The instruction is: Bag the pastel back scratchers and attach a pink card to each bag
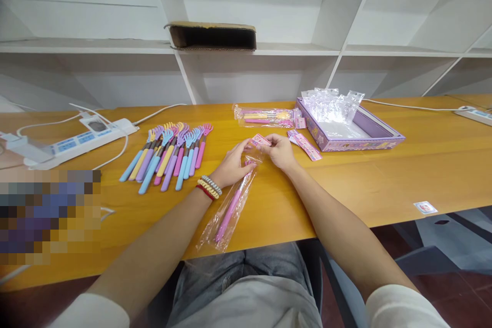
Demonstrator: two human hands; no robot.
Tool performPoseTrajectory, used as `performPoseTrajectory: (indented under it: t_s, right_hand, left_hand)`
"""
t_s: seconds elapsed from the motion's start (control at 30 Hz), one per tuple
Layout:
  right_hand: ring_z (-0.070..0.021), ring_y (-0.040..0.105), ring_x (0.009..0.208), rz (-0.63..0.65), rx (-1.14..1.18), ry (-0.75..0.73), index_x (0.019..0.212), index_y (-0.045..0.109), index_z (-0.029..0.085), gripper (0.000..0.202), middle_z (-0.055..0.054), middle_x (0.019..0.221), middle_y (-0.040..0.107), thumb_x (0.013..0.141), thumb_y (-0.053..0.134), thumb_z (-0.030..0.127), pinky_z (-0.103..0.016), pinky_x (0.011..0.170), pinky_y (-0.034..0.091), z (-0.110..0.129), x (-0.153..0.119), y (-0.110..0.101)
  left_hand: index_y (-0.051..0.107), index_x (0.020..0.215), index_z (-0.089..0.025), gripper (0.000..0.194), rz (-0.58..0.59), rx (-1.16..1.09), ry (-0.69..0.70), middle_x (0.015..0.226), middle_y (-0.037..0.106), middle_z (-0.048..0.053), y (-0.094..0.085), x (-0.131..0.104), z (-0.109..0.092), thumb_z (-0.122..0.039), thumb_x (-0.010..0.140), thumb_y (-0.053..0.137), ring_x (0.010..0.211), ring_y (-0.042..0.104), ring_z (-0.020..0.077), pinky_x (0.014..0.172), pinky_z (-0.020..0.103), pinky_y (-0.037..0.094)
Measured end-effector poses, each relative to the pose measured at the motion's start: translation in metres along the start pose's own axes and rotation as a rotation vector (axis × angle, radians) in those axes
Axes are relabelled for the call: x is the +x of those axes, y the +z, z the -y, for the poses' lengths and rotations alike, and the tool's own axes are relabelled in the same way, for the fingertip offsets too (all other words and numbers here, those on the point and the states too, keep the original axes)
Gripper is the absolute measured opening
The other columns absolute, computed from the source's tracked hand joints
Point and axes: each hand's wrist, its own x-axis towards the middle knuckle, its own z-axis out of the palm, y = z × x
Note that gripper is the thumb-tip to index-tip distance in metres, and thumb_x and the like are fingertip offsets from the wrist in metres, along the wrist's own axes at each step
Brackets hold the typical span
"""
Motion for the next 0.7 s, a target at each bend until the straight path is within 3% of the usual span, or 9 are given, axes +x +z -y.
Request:
performPoseTrajectory:
  t_s: [0.23,0.5,0.7]
  right_hand:
    - [-0.0116,0.050,0.058,0.011,-0.036,0.009,0.066,0.055,0.018,0.036,0.001,0.064,0.059,0.051,0.078,0.041,-0.026,0.056,0.041,0.0004,-0.0012,0.0003]
    - [-0.0108,0.049,0.056,0.051,-0.010,0.003,0.066,0.056,0.017,0.035,0.002,0.063,0.057,0.049,0.080,0.036,-0.026,0.055,0.040,-0.0063,0.0016,-0.0031]
    - [-0.0067,0.040,0.045,0.105,-0.032,0.039,0.061,0.055,0.016,0.035,0.004,0.054,0.053,0.050,0.080,0.039,-0.023,0.045,0.031,-0.0049,0.0013,-0.0064]
  left_hand:
    - [0.024,0.133,-0.021,0.067,-0.018,-0.030,-0.028,0.121,0.051,0.009,-0.0021,-0.0031,-0.0048,-0.024,0.075,0.057,0.113,0.049,0.0218,0.100,0.042,0.033]
    - [0.046,0.110,-0.020,0.033,0.006,0.000,0.039,0.113,0.052,0.006,-0.0005,-0.0007,-0.0032,-0.021,0.077,0.054,0.110,0.049,0.0203,0.097,0.038,0.037]
    - [0.048,0.109,-0.018,0.031,-0.009,0.043,0.035,0.111,0.051,0.007,0.0009,0.0000,0.0003,-0.023,0.078,0.053,0.110,0.048,0.0201,0.097,0.037,0.036]
